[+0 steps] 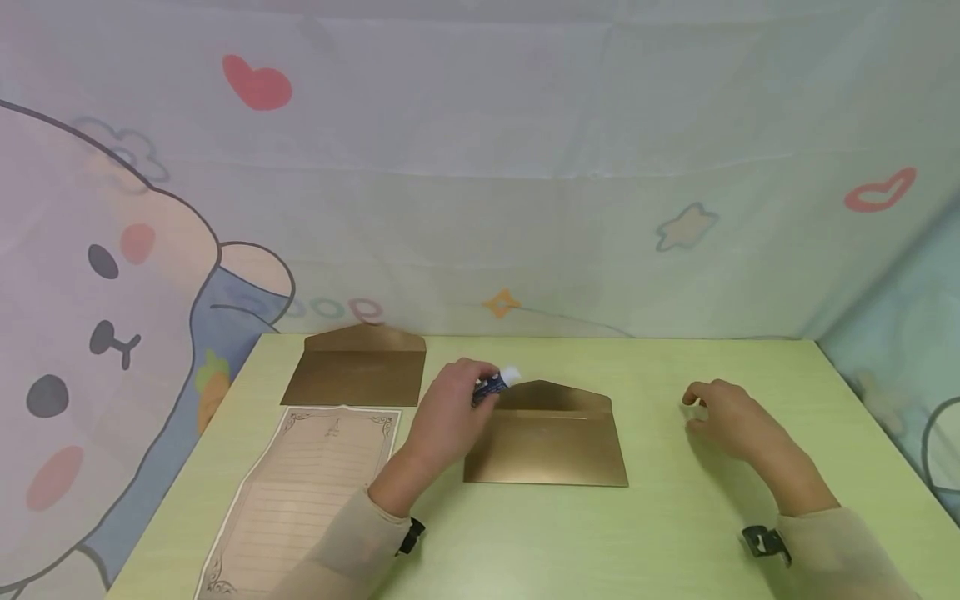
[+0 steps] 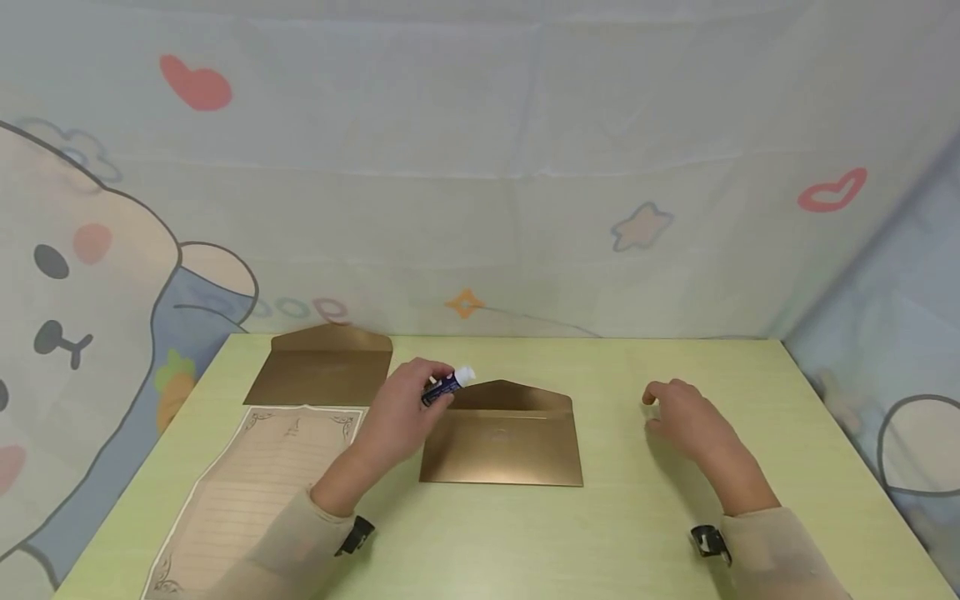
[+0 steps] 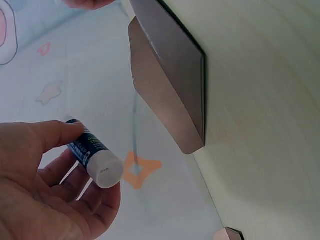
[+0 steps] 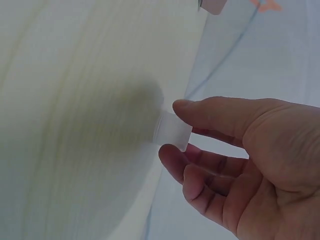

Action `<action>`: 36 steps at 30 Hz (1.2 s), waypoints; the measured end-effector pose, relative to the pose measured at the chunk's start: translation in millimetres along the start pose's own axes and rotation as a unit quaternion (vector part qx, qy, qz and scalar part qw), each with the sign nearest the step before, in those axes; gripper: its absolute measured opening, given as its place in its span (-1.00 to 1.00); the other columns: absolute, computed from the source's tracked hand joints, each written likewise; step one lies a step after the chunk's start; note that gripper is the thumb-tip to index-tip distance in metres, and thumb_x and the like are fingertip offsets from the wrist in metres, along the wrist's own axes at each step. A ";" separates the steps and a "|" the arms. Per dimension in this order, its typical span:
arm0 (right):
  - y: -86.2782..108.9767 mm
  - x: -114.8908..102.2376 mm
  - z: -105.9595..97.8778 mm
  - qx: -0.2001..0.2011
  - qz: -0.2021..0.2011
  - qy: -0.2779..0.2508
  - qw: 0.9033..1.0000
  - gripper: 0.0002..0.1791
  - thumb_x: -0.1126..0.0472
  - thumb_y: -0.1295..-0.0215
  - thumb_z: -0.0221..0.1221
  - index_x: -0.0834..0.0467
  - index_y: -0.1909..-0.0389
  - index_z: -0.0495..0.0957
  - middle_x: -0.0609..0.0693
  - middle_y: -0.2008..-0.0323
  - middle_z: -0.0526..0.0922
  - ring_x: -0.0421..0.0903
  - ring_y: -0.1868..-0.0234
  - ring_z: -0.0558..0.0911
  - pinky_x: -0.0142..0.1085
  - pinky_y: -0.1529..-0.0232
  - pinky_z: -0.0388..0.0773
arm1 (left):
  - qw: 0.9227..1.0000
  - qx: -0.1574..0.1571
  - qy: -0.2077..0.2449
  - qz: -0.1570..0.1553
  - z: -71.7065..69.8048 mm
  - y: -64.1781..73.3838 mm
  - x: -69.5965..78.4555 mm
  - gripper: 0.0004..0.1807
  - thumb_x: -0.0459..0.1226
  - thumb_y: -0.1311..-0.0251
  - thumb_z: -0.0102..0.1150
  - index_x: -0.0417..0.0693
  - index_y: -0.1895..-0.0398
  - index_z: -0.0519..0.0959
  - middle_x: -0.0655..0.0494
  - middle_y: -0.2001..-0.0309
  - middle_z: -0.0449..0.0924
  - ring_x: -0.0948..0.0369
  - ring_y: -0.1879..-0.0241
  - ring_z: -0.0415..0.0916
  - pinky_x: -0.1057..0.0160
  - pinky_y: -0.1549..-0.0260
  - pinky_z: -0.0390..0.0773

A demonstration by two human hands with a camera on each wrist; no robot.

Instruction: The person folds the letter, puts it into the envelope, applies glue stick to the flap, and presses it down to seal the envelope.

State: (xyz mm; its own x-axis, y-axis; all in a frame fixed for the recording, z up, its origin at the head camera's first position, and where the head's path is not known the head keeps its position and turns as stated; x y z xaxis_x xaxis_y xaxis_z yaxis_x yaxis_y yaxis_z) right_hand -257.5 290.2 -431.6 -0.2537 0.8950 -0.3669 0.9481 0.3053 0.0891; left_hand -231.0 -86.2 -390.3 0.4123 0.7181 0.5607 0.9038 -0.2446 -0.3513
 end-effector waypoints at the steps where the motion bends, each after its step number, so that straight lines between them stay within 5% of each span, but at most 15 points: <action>1: -0.5 0.1 0.5 0.001 -0.003 -0.001 1.000 -0.73 0.40 -0.34 0.35 0.40 0.01 0.60 0.31 0.12 0.65 0.31 0.07 0.64 0.15 0.10 0.63 | 1.000 -0.005 -0.006 0.001 1.4 0.1 -0.1 -0.69 -0.35 -0.36 0.41 -0.18 -0.13 0.66 0.00 -0.03 0.69 0.04 -0.02 0.59 0.05 0.00 0.65; 9: -0.5 -8.1 -2.9 0.023 -0.009 -0.019 1.000 -0.73 0.41 -0.39 0.31 0.46 -0.01 0.57 0.33 0.07 0.67 0.28 0.08 0.66 0.10 0.11 0.65 | 0.999 -0.028 -0.017 0.001 5.6 1.6 4.2 -0.69 -0.36 -0.33 0.43 -0.15 -0.11 0.67 0.04 0.00 0.68 0.07 0.03 0.58 0.10 0.09 0.67; 17: -2.8 -50.2 -24.8 0.067 -0.031 -0.101 0.992 -0.67 0.26 -0.46 0.33 0.34 -0.12 0.60 0.19 0.01 0.71 0.12 0.06 0.70 -0.06 0.15 0.69 | 0.999 -0.042 -0.020 -0.003 7.3 0.4 8.8 -0.68 -0.35 -0.34 0.43 -0.16 -0.12 0.67 0.03 0.00 0.68 0.06 0.02 0.59 0.11 0.09 0.68; 26: -15.4 -100.1 -28.6 0.121 -0.083 -0.209 0.967 -0.68 0.27 -0.42 0.38 0.20 -0.14 0.65 0.01 0.07 0.74 -0.05 0.14 0.74 -0.29 0.15 0.68 | 0.998 -0.056 -0.022 -0.005 11.8 -2.2 14.0 -0.70 -0.34 -0.37 0.41 -0.12 -0.12 0.67 0.06 -0.03 0.68 0.09 0.01 0.58 0.11 0.07 0.66; 36: -26.3 -143.6 -5.8 0.110 -0.143 -0.288 0.940 -0.71 0.31 -0.43 0.36 0.17 -0.12 0.65 0.01 0.04 0.76 0.02 0.14 0.75 -0.24 0.19 0.72 | 0.997 -0.072 -0.015 -0.011 12.5 -2.7 20.9 -0.72 -0.34 -0.38 0.38 -0.11 -0.12 0.68 0.07 0.01 0.67 0.09 0.03 0.57 0.11 0.10 0.65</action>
Point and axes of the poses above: each hand's wrist, its own y-axis away from the middle knuckle, its own z-axis out of the palm, x = y × z, the point moved 6 cm from there along -y, towards the middle knuckle
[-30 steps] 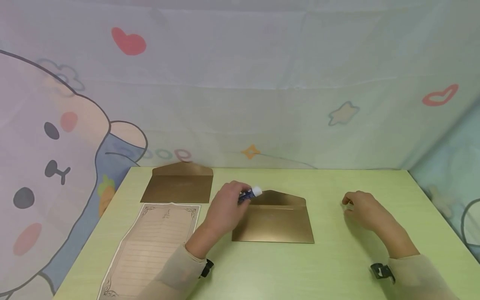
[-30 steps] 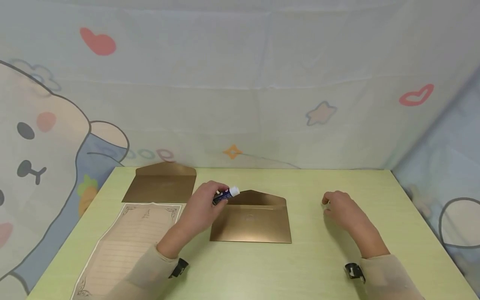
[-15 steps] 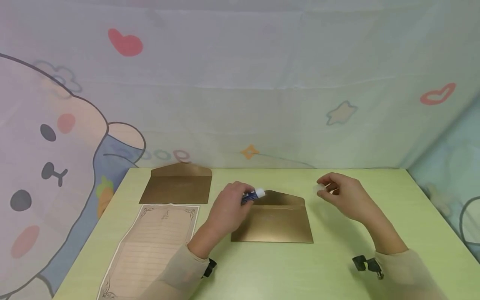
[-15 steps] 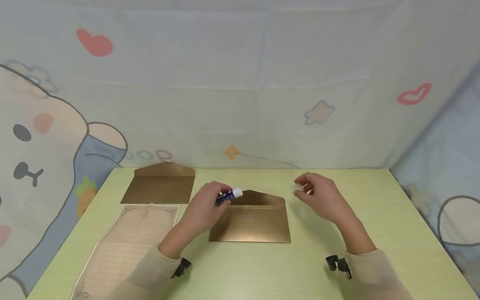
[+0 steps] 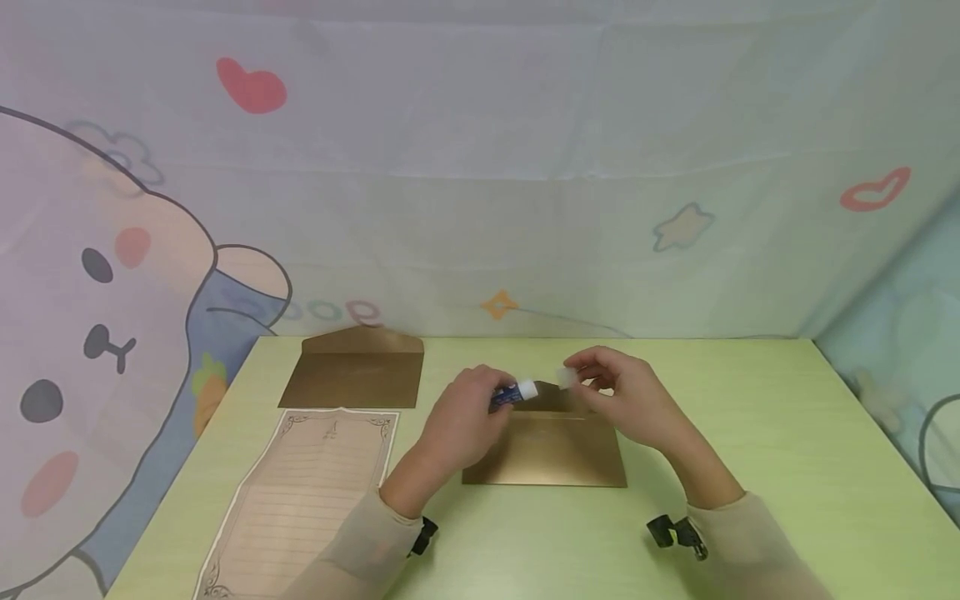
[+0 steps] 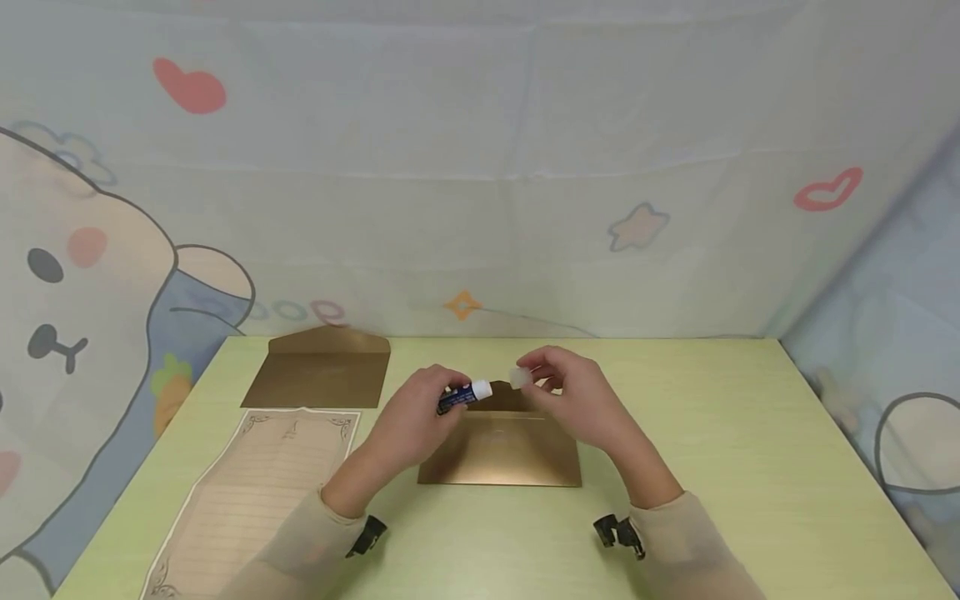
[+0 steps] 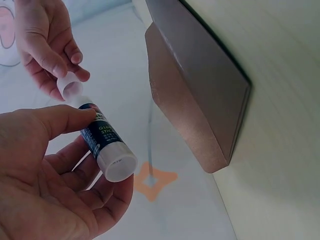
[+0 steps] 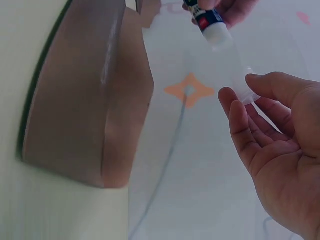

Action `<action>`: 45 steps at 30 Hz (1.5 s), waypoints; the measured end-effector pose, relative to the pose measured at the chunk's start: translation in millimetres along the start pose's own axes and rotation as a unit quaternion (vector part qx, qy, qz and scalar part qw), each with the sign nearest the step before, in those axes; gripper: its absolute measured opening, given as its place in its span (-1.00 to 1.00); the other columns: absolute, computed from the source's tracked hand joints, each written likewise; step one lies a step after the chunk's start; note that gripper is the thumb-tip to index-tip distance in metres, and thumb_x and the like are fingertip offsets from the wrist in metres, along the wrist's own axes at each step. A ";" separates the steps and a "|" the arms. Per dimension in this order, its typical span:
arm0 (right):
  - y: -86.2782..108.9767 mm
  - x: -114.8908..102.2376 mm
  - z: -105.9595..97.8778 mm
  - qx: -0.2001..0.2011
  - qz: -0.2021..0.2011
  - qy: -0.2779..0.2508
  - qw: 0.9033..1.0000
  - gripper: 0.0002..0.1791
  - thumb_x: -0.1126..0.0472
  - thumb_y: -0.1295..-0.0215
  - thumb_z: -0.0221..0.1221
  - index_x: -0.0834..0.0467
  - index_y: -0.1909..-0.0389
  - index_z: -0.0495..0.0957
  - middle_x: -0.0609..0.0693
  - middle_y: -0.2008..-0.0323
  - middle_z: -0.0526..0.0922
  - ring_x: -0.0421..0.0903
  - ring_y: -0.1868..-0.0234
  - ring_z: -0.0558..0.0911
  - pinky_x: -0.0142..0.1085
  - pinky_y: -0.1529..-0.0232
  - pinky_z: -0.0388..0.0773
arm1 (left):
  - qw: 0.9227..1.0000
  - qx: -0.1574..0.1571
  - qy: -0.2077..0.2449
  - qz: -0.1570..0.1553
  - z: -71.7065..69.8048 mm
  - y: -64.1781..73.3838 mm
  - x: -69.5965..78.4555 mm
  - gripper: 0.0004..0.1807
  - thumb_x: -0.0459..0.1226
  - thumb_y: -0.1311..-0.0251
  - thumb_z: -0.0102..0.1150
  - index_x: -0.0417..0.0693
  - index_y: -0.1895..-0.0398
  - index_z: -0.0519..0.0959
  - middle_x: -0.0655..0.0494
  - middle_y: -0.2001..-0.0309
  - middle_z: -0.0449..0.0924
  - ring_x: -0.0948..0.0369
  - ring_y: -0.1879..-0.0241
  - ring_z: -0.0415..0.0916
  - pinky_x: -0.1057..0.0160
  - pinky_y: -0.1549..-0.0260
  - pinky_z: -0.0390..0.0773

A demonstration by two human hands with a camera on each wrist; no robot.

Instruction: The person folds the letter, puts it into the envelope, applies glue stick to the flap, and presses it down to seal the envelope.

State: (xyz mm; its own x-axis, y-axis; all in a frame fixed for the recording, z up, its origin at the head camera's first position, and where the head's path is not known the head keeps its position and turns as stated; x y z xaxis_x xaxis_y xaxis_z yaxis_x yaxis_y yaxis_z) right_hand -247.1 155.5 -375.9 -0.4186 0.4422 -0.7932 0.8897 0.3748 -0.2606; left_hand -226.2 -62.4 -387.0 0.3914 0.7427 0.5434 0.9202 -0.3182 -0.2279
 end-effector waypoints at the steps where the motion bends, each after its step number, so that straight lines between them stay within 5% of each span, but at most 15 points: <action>1: -0.5 -1.3 3.4 -0.002 -0.004 -0.003 1.000 -0.72 0.32 -0.43 0.36 0.16 -0.11 0.66 0.00 0.04 0.76 0.03 0.14 0.75 -0.24 0.16 0.72 | 1.000 -0.001 0.000 0.000 0.2 -0.1 0.2 -0.73 -0.33 -0.38 0.38 -0.11 -0.11 0.68 0.07 0.02 0.67 0.10 0.04 0.57 0.11 0.11 0.64; 10: -1.5 -1.4 19.6 -0.011 -0.023 -0.022 0.999 -0.72 0.39 -0.43 0.34 0.19 -0.10 0.65 0.04 0.02 0.74 0.00 0.07 0.76 -0.19 0.02 0.72 | 1.000 -0.001 -0.003 0.010 1.2 -0.2 1.4 -0.75 -0.32 -0.38 0.37 -0.08 -0.09 0.70 0.11 0.07 0.67 0.12 0.09 0.56 0.13 0.16 0.62; 24: -1.0 -1.3 29.1 -0.019 -0.051 -0.018 0.998 -0.73 0.40 -0.42 0.34 0.19 -0.08 0.66 0.01 0.06 0.74 -0.07 0.11 0.74 -0.25 0.10 0.72 | 0.999 0.002 -0.007 0.031 4.6 1.8 4.3 -0.74 -0.35 -0.34 0.38 -0.10 -0.07 0.71 0.10 0.10 0.67 0.12 0.14 0.54 0.15 0.20 0.59; 32: -1.3 -0.3 33.3 -0.042 -0.024 -0.016 0.999 -0.78 0.29 -0.48 0.33 0.12 -0.08 0.68 -0.07 0.10 0.75 -0.09 0.12 0.75 -0.24 0.10 0.72 | 0.999 0.002 -0.010 0.045 7.5 2.3 3.9 -0.74 -0.34 -0.34 0.38 -0.10 -0.07 0.70 0.11 0.10 0.67 0.14 0.15 0.52 0.18 0.19 0.58; 38: -1.0 2.1 35.9 -0.062 0.007 -0.024 0.998 -0.75 0.11 -0.57 0.26 0.14 -0.10 0.68 -0.08 0.14 0.77 0.07 0.11 0.76 -0.25 0.14 0.71 | 0.999 -0.001 -0.004 0.045 8.1 3.0 4.5 -0.73 -0.33 -0.35 0.38 -0.09 -0.09 0.70 0.11 0.09 0.67 0.14 0.15 0.52 0.17 0.17 0.58; 45: -1.2 2.8 33.6 -0.063 -0.009 -0.019 0.998 -0.58 0.24 -0.49 0.34 0.17 -0.30 0.57 -0.03 0.06 0.75 -0.07 0.07 0.76 -0.24 0.07 0.72 | 0.999 0.003 -0.011 0.048 7.0 2.9 5.2 -0.72 -0.33 -0.33 0.39 -0.10 -0.09 0.70 0.10 0.08 0.68 0.13 0.14 0.53 0.16 0.17 0.58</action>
Point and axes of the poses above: each hand's wrist, its own y-axis away from the middle knuckle, its own z-axis out of the palm, x = y × z, the point moved 6 cm from there along -y, towards the middle knuckle
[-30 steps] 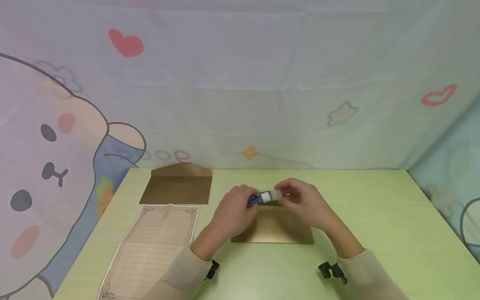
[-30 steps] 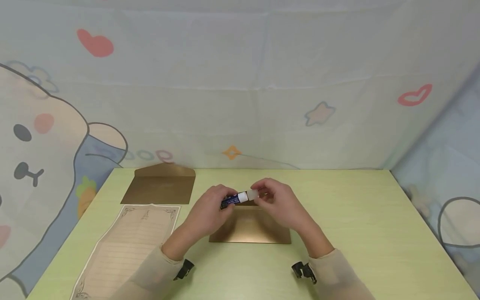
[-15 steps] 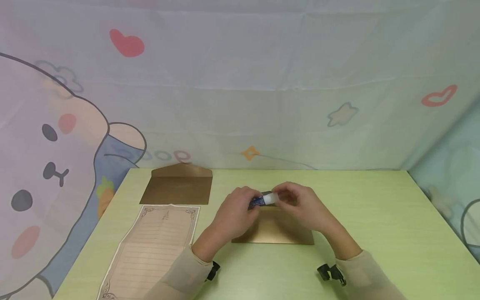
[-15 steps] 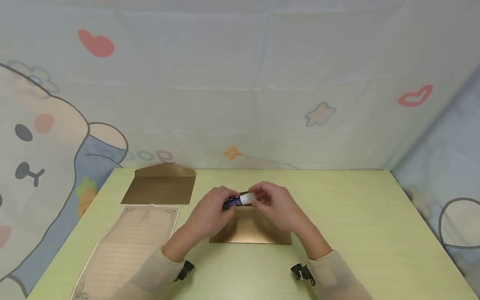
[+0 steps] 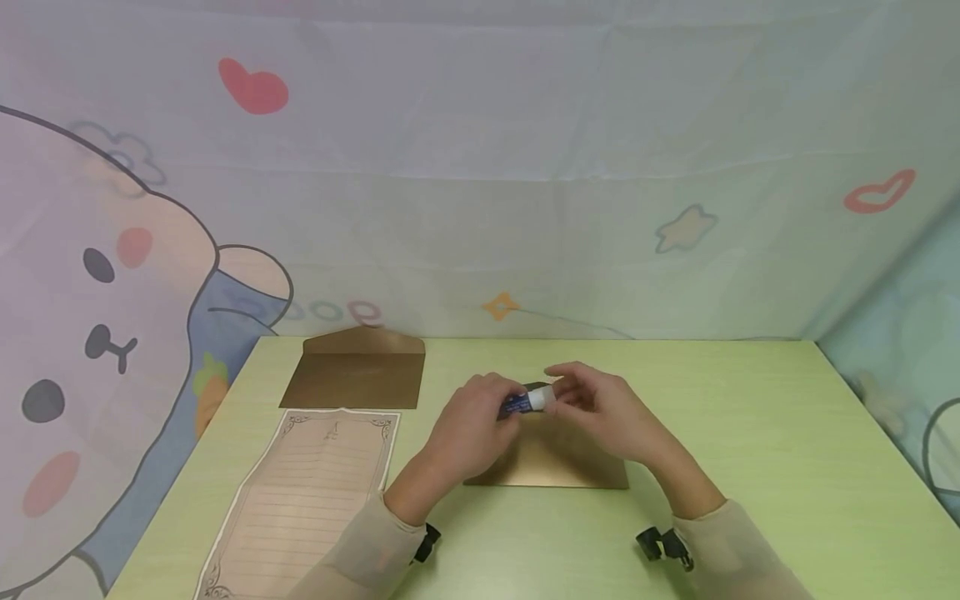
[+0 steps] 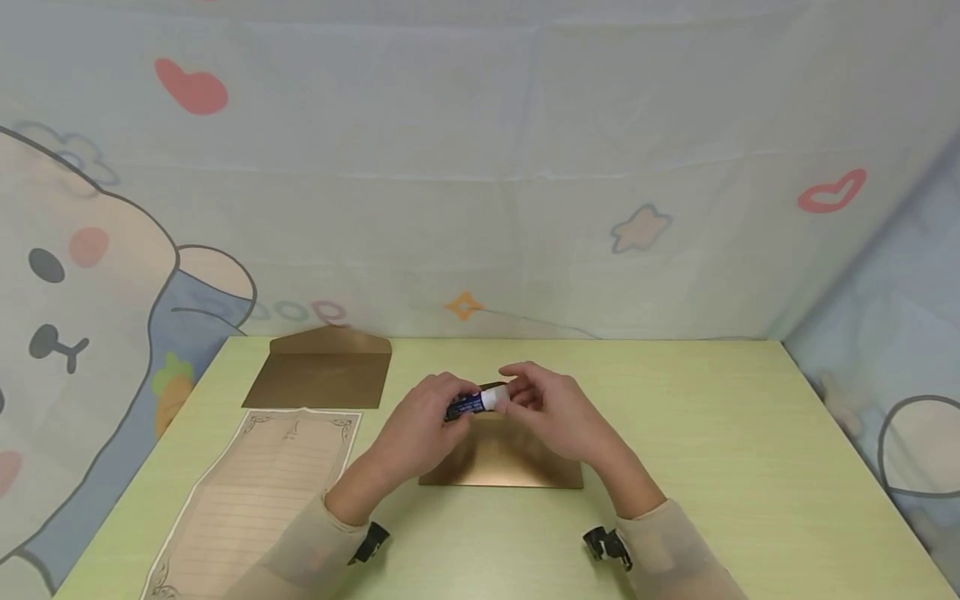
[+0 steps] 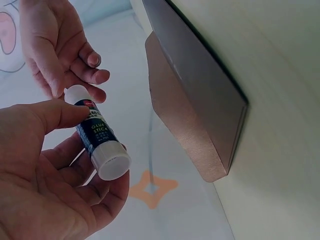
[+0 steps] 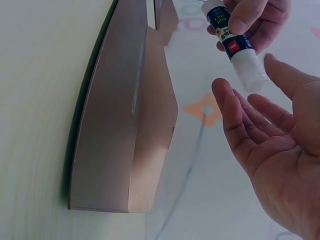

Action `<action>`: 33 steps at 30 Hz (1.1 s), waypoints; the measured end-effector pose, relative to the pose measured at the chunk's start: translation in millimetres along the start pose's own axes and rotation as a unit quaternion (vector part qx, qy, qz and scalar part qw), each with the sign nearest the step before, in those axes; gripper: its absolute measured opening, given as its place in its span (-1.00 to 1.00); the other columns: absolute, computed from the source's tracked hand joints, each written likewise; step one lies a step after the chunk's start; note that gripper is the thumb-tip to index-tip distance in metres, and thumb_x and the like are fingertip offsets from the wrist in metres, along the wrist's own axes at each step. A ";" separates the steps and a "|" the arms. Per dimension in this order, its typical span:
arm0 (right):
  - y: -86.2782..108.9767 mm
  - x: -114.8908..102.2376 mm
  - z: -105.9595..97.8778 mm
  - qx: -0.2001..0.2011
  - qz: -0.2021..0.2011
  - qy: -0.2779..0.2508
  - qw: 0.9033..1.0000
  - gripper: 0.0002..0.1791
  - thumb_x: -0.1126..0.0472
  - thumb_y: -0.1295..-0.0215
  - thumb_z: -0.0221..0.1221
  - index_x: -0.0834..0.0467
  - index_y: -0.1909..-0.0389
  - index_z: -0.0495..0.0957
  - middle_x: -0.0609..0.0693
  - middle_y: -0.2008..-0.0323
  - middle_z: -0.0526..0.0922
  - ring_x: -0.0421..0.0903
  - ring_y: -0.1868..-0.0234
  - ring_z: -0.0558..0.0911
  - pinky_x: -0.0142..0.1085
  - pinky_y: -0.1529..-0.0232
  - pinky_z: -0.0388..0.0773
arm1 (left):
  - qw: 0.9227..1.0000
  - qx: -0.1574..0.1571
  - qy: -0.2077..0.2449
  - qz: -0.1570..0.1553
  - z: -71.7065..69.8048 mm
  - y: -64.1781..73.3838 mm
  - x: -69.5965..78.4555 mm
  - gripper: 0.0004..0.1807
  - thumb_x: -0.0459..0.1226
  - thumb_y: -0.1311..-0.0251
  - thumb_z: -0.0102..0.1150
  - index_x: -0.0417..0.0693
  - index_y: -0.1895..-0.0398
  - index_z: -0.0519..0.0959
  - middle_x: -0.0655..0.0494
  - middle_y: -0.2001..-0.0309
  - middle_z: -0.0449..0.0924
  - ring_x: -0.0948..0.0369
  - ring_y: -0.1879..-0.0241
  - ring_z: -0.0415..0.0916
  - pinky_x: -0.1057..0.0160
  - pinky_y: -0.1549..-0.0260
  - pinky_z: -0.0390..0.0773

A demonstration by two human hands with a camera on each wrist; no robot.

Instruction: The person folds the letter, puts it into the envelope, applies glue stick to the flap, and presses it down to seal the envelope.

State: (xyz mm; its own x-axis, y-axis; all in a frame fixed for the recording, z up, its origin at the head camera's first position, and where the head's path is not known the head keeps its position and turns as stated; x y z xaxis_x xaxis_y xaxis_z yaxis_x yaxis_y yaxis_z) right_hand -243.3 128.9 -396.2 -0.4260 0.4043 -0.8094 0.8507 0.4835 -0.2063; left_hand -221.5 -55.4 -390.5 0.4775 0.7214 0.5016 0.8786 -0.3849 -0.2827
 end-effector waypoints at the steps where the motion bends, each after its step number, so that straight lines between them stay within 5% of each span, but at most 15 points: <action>1: 0.0 -0.7 -0.5 0.001 -0.008 0.002 1.000 -0.56 0.28 -0.46 0.36 0.17 -0.30 0.56 -0.03 0.05 0.75 -0.09 0.07 0.76 -0.23 0.06 0.73 | 1.000 0.001 -0.001 0.000 -0.3 0.3 -0.1 -0.72 -0.33 -0.33 0.39 -0.10 -0.09 0.70 0.10 0.08 0.68 0.13 0.14 0.53 0.16 0.17 0.58; 7: -0.7 -2.6 0.3 -0.005 -0.027 -0.011 1.000 -0.69 0.39 -0.42 0.36 0.15 -0.12 0.63 -0.03 0.07 0.74 -0.06 0.08 0.76 -0.22 0.04 0.73 | 1.000 0.005 -0.002 0.008 -1.5 1.2 1.4 -0.72 -0.34 -0.32 0.40 -0.10 -0.07 0.70 0.10 0.08 0.68 0.13 0.15 0.53 0.16 0.17 0.59; 15: -0.2 2.6 3.9 -0.026 0.014 -0.019 0.999 -0.80 0.18 -0.56 0.28 0.14 -0.08 0.66 0.12 0.17 0.78 0.15 0.16 0.76 -0.24 0.17 0.71 | 1.000 0.001 0.002 0.009 -1.2 1.7 3.3 -0.72 -0.35 -0.31 0.39 -0.10 -0.07 0.70 0.10 0.08 0.67 0.13 0.15 0.52 0.16 0.17 0.58; 23: -0.6 -1.4 0.9 -0.018 -0.020 -0.005 1.000 -0.57 0.34 -0.40 0.39 0.17 -0.24 0.58 -0.03 0.09 0.76 -0.10 0.10 0.76 -0.23 0.09 0.73 | 1.000 -0.004 -0.001 0.006 -3.4 1.9 2.1 -0.70 -0.34 -0.31 0.38 -0.10 -0.10 0.70 0.09 0.06 0.68 0.12 0.14 0.52 0.15 0.15 0.59; 33: 0.2 1.2 2.9 -0.028 -0.009 -0.007 1.000 -0.77 0.28 -0.47 0.34 0.10 -0.09 0.67 -0.09 0.14 0.76 -0.07 0.12 0.75 -0.23 0.12 0.73 | 1.000 -0.004 0.000 0.024 -1.6 2.2 4.3 -0.73 -0.37 -0.32 0.39 -0.11 -0.07 0.70 0.09 0.07 0.68 0.14 0.15 0.52 0.17 0.15 0.59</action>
Point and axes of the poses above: each hand's wrist, its own y-axis away from the middle knuckle, its own z-axis out of the palm, x = y × z, the point moved 6 cm from there along -y, towards the middle knuckle
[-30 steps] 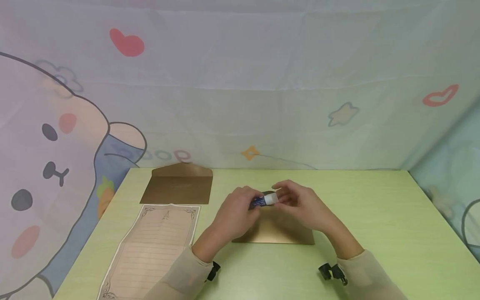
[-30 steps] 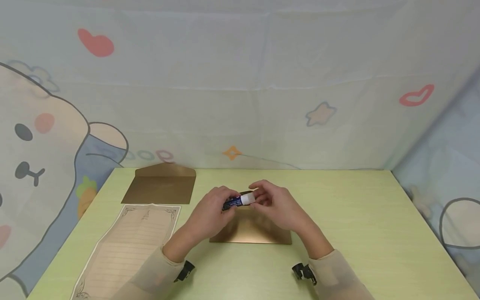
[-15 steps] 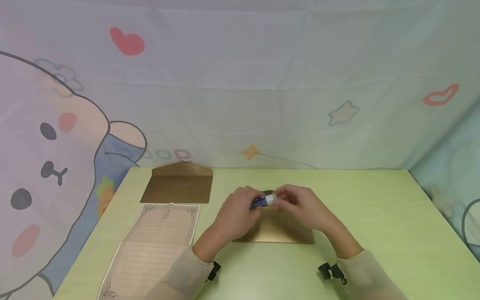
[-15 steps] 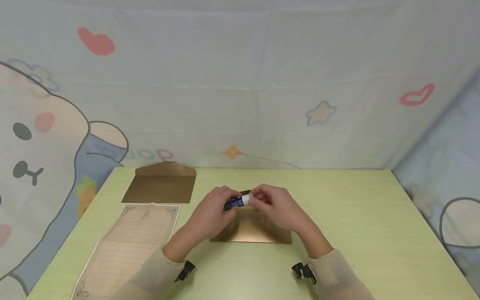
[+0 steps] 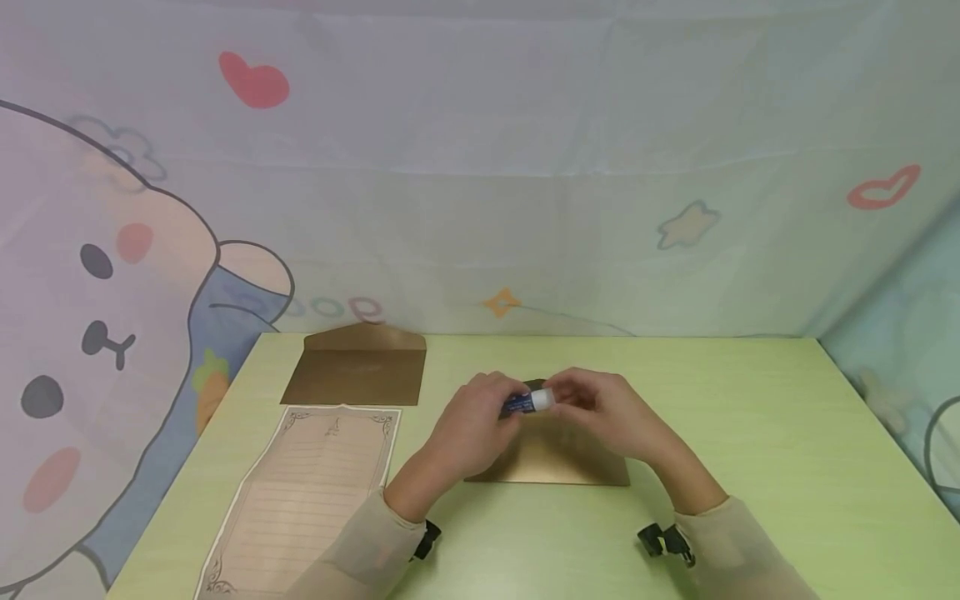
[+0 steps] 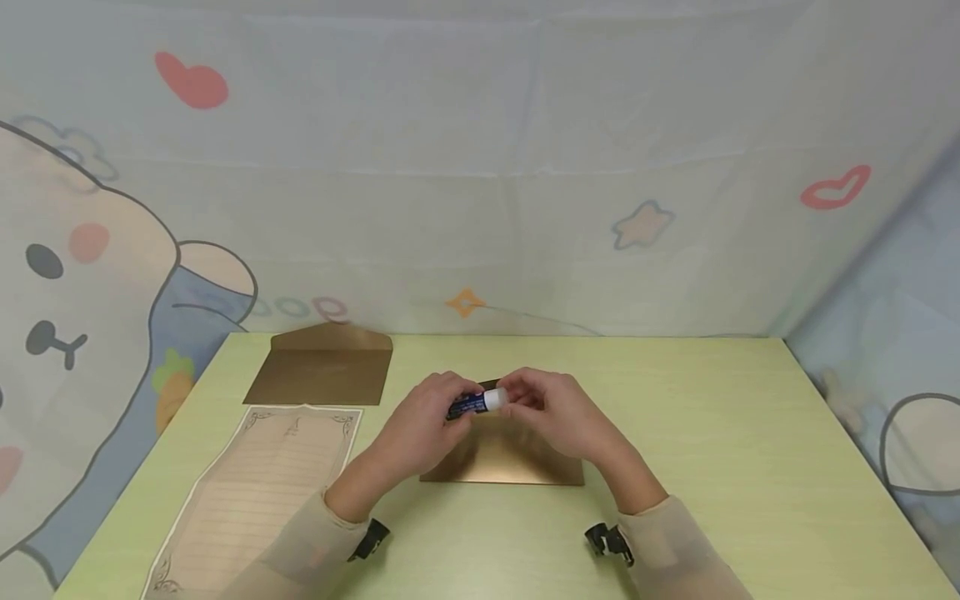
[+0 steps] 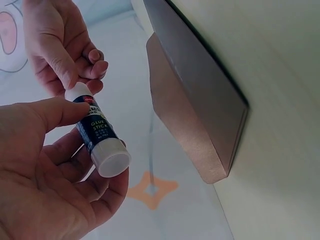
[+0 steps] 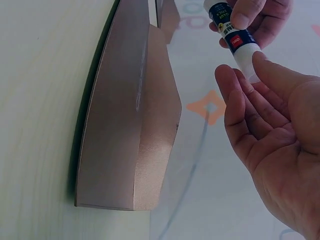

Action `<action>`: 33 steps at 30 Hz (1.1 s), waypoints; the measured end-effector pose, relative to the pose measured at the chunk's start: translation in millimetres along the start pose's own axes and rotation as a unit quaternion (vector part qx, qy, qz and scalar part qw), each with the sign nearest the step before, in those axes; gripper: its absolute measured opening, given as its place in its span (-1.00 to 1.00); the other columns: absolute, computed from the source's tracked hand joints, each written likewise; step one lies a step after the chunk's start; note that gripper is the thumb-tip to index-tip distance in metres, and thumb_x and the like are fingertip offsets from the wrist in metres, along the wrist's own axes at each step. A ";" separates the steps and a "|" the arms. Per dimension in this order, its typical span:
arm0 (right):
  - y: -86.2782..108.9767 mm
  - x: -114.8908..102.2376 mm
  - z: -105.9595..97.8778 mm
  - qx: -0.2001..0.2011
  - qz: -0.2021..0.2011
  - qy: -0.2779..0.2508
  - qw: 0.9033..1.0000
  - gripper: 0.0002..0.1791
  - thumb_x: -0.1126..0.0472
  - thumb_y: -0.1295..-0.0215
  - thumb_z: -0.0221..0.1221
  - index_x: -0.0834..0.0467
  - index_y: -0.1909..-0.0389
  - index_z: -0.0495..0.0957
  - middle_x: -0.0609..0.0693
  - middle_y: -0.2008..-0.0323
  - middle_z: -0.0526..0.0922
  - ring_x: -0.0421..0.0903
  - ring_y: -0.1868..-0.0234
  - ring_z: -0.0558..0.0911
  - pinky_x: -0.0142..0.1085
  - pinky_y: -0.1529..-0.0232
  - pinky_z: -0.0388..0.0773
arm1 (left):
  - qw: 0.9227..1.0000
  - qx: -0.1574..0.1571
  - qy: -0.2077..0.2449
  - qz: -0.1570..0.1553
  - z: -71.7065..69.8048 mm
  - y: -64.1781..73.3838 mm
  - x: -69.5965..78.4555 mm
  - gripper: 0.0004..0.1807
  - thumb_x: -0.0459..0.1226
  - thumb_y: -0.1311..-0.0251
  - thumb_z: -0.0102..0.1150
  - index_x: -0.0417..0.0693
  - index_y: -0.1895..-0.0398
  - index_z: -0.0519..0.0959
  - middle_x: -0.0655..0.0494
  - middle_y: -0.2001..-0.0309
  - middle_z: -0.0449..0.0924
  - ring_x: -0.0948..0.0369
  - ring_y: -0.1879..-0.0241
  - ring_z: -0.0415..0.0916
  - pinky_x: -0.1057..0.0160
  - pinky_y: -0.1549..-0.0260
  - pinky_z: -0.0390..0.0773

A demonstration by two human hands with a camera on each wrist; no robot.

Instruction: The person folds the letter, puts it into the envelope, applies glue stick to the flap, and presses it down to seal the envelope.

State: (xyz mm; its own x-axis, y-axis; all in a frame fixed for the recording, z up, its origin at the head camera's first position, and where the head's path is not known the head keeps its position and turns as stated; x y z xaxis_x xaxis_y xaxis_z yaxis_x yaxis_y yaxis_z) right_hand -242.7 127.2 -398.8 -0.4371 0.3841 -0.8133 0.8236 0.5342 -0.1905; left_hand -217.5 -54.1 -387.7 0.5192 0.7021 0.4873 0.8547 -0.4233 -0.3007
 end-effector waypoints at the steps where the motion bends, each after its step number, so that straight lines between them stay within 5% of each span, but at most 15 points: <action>1: 0.2 0.2 0.0 -0.003 0.004 -0.003 1.000 -0.78 0.28 -0.48 0.34 0.11 -0.09 0.67 -0.07 0.14 0.77 -0.05 0.13 0.76 -0.23 0.13 0.73 | 1.000 0.001 -0.002 0.003 0.1 0.0 0.3 -0.73 -0.37 -0.33 0.39 -0.12 -0.07 0.70 0.09 0.07 0.69 0.14 0.14 0.53 0.16 0.15 0.59; 8: 0.7 1.5 0.7 -0.014 0.011 -0.009 1.000 -0.77 0.28 -0.50 0.31 0.15 -0.11 0.64 0.10 0.14 0.78 0.09 0.13 0.77 -0.25 0.17 0.72 | 1.000 0.002 -0.008 0.017 0.1 0.5 1.9 -0.74 -0.37 -0.35 0.40 -0.14 -0.07 0.69 0.04 0.05 0.70 0.08 0.10 0.57 0.11 0.08 0.62; 14: -0.4 -0.2 1.2 -0.004 -0.021 -0.009 1.000 -0.58 0.38 -0.42 0.35 0.14 -0.25 0.59 0.10 0.12 0.78 -0.03 0.12 0.77 -0.24 0.14 0.72 | 1.000 -0.012 0.007 0.004 -2.2 0.8 1.0 -0.73 -0.39 -0.39 0.36 -0.17 -0.11 0.68 0.00 0.01 0.70 0.06 0.06 0.57 0.07 0.04 0.63; 27: 0.6 2.8 1.5 -0.007 0.002 -0.019 1.000 -0.80 0.27 -0.51 0.30 0.11 -0.08 0.67 0.15 0.14 0.77 0.14 0.12 0.76 -0.16 0.14 0.74 | 1.000 -0.001 -0.004 0.020 2.6 -1.0 2.0 -0.78 -0.39 -0.39 0.35 -0.15 -0.06 0.69 0.04 0.04 0.70 0.08 0.05 0.59 0.10 0.03 0.63; 33: -0.7 3.3 1.3 0.008 0.015 -0.024 1.000 -0.67 0.17 -0.54 0.29 0.17 -0.22 0.61 0.11 0.17 0.79 0.12 0.18 0.78 -0.20 0.16 0.73 | 0.997 -0.006 0.078 -0.016 3.5 -0.4 -4.1 -0.76 -0.41 -0.41 0.34 -0.18 -0.10 0.68 0.00 0.01 0.72 0.12 0.02 0.66 0.11 0.04 0.69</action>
State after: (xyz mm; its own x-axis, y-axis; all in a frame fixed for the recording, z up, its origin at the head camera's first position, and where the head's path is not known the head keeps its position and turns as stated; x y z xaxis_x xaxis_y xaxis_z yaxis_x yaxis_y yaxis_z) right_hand -244.3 127.1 -402.1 -0.3952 0.3621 -0.8442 0.8417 0.5108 -0.1750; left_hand -220.0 -54.8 -392.5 0.4862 0.6184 0.6174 0.8699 -0.4098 -0.2746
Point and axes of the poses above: each hand's wrist, its own y-axis away from the middle knuckle, its own z-axis out of the palm, x = y × z, the point moved 6 cm from there along -y, towards the middle knuckle
